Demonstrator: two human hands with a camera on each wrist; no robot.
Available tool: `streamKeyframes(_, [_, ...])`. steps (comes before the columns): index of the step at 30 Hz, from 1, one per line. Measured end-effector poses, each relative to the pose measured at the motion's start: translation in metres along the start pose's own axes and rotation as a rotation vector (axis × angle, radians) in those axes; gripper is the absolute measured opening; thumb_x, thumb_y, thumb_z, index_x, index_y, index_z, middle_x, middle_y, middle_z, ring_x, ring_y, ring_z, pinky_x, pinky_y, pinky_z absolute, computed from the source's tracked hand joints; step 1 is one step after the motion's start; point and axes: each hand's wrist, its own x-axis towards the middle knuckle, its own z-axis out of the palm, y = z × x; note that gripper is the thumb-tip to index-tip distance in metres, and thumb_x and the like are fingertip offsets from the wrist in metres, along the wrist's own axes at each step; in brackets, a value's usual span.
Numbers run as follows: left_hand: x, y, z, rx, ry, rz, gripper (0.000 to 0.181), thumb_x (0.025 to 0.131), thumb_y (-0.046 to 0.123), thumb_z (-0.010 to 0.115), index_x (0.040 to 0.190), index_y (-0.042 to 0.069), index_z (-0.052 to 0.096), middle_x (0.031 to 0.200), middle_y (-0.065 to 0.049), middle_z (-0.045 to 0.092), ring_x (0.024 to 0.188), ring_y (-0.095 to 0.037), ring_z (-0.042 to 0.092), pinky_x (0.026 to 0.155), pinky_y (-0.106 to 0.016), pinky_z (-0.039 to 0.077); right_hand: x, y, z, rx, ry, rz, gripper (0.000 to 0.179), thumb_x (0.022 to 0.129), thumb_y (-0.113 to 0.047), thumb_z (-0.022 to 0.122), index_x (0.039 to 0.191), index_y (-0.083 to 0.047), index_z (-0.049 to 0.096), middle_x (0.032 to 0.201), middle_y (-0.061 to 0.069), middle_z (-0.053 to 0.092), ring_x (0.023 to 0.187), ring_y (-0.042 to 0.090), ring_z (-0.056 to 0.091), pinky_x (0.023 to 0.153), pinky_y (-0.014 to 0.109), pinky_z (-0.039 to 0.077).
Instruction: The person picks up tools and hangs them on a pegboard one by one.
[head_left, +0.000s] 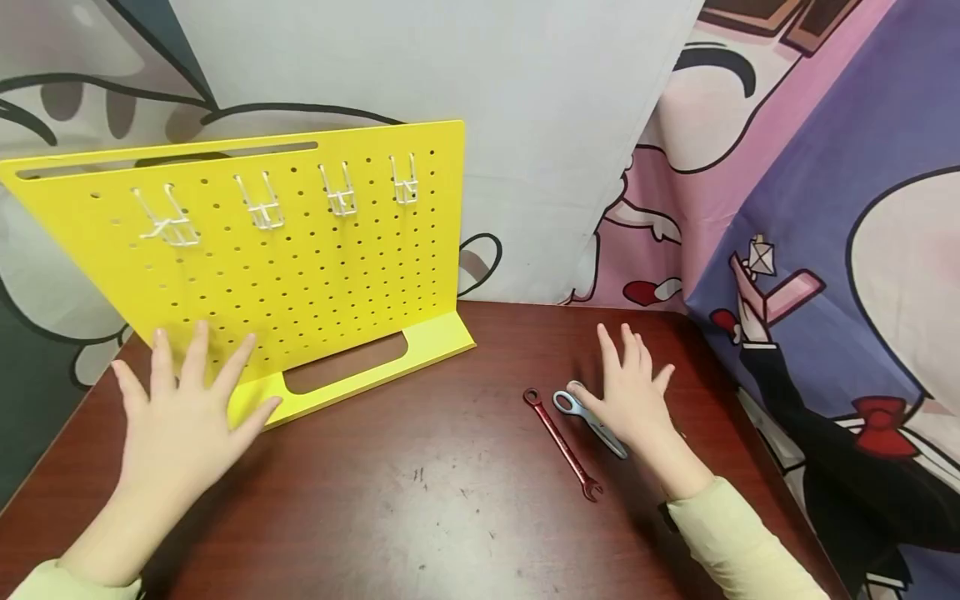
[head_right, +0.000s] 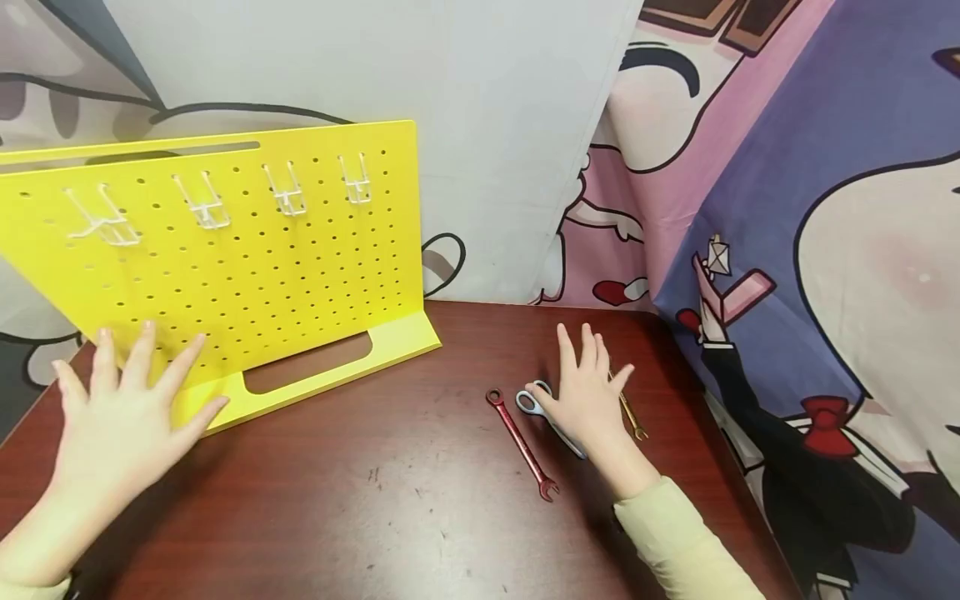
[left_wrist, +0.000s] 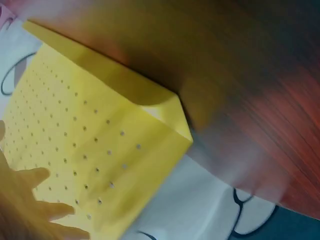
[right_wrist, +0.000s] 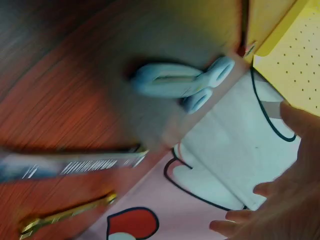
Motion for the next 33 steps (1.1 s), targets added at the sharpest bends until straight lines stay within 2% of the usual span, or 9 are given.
streamKeyframes(5, [-0.003, -0.011, -0.010, -0.021, 0.194, 0.008, 0.097, 0.098, 0.083, 0.011, 0.154, 0.014, 0.050, 0.161, -0.036, 0.037, 0.154, -0.061, 0.023, 0.125, -0.081, 0.007, 0.011, -0.014, 0.006, 0.062, 0.120, -0.092, 0.096, 0.091, -0.039, 0.080, 0.166, -0.008, 0.029, 0.166, 0.032, 0.030, 0.149, 0.055, 0.035, 0.119, 0.081, 0.025])
streamKeyframes(9, [-0.004, -0.022, -0.018, -0.041, 0.291, -0.047, 0.097, 0.100, 0.080, 0.014, 0.148, 0.007, 0.054, 0.160, -0.037, 0.040, 0.153, -0.059, 0.030, 0.130, -0.074, 0.010, 0.022, -0.028, 0.009, 0.146, 0.191, -0.168, 0.089, 0.092, -0.030, 0.081, 0.163, -0.004, 0.035, 0.163, 0.030, 0.036, 0.146, 0.052, 0.041, 0.119, 0.071, 0.036])
streamKeyframes(15, [-0.007, -0.044, -0.020, -0.072, 0.408, -0.094, 0.091, 0.104, 0.071, 0.023, 0.147, -0.004, 0.053, 0.159, -0.036, 0.043, 0.151, -0.057, 0.037, 0.132, -0.066, 0.018, 0.043, -0.053, 0.016, 0.264, 0.240, -0.266, 0.075, 0.094, -0.020, 0.079, 0.159, -0.004, 0.044, 0.157, 0.025, 0.046, 0.144, 0.046, 0.046, 0.120, 0.063, 0.039])
streamKeyframes(17, [-0.007, -0.052, -0.019, -0.103, 0.414, -0.135, 0.091, 0.105, 0.070, 0.025, 0.150, -0.005, 0.050, 0.160, -0.035, 0.042, 0.151, -0.056, 0.037, 0.131, -0.065, 0.020, 0.051, -0.062, 0.020, 0.292, 0.246, -0.286, 0.071, 0.096, -0.019, 0.077, 0.158, -0.004, 0.046, 0.156, 0.023, 0.049, 0.145, 0.044, 0.046, 0.121, 0.060, 0.039])
streamKeyframes(20, [-0.003, -0.060, -0.016, -0.171, 0.379, -0.247, 0.081, 0.109, 0.061, 0.033, 0.156, -0.004, 0.044, 0.163, -0.033, 0.040, 0.153, -0.053, 0.035, 0.131, -0.064, 0.021, 0.063, -0.076, 0.026, 0.323, 0.250, -0.308, 0.066, 0.098, -0.019, 0.074, 0.156, -0.005, 0.048, 0.155, 0.021, 0.051, 0.146, 0.041, 0.047, 0.123, 0.056, 0.040])
streamKeyframes(24, [0.003, -0.063, -0.011, -0.257, 0.306, -0.393, 0.062, 0.110, 0.034, 0.051, 0.160, -0.002, 0.039, 0.164, -0.031, 0.040, 0.156, -0.049, 0.033, 0.131, -0.063, 0.021, 0.080, -0.095, 0.035, 0.353, 0.225, -0.320, 0.062, 0.100, -0.019, 0.071, 0.156, -0.004, 0.049, 0.154, 0.020, 0.054, 0.146, 0.038, 0.049, 0.124, 0.053, 0.041])
streamKeyframes(26, [0.007, -0.063, -0.007, -0.290, 0.283, -0.426, 0.059, 0.108, 0.022, 0.055, 0.160, -0.002, 0.040, 0.162, -0.032, 0.042, 0.154, -0.050, 0.035, 0.130, -0.065, 0.023, 0.087, -0.105, 0.039, 0.373, 0.208, -0.314, 0.061, 0.101, -0.019, 0.071, 0.156, -0.004, 0.049, 0.154, 0.019, 0.055, 0.146, 0.036, 0.049, 0.124, 0.052, 0.042])
streamKeyframes(29, [0.012, -0.062, -0.003, -0.336, 0.250, -0.472, 0.058, 0.107, 0.019, 0.055, 0.159, -0.003, 0.040, 0.161, -0.032, 0.042, 0.153, -0.051, 0.035, 0.127, -0.068, 0.025, 0.098, -0.119, 0.045, 0.417, 0.179, -0.288, 0.060, 0.102, -0.019, 0.069, 0.156, -0.005, 0.049, 0.155, 0.017, 0.055, 0.146, 0.034, 0.050, 0.124, 0.050, 0.042])
streamKeyframes(33, [0.017, -0.061, 0.002, -0.384, 0.262, -0.508, 0.053, 0.106, 0.018, 0.058, 0.153, -0.006, 0.047, 0.152, -0.034, 0.051, 0.144, -0.054, 0.045, 0.119, -0.069, 0.033, 0.109, -0.136, 0.053, 0.489, 0.149, -0.236, 0.057, 0.104, -0.019, 0.067, 0.156, -0.007, 0.049, 0.152, 0.014, 0.058, 0.142, 0.032, 0.055, 0.120, 0.048, 0.046])
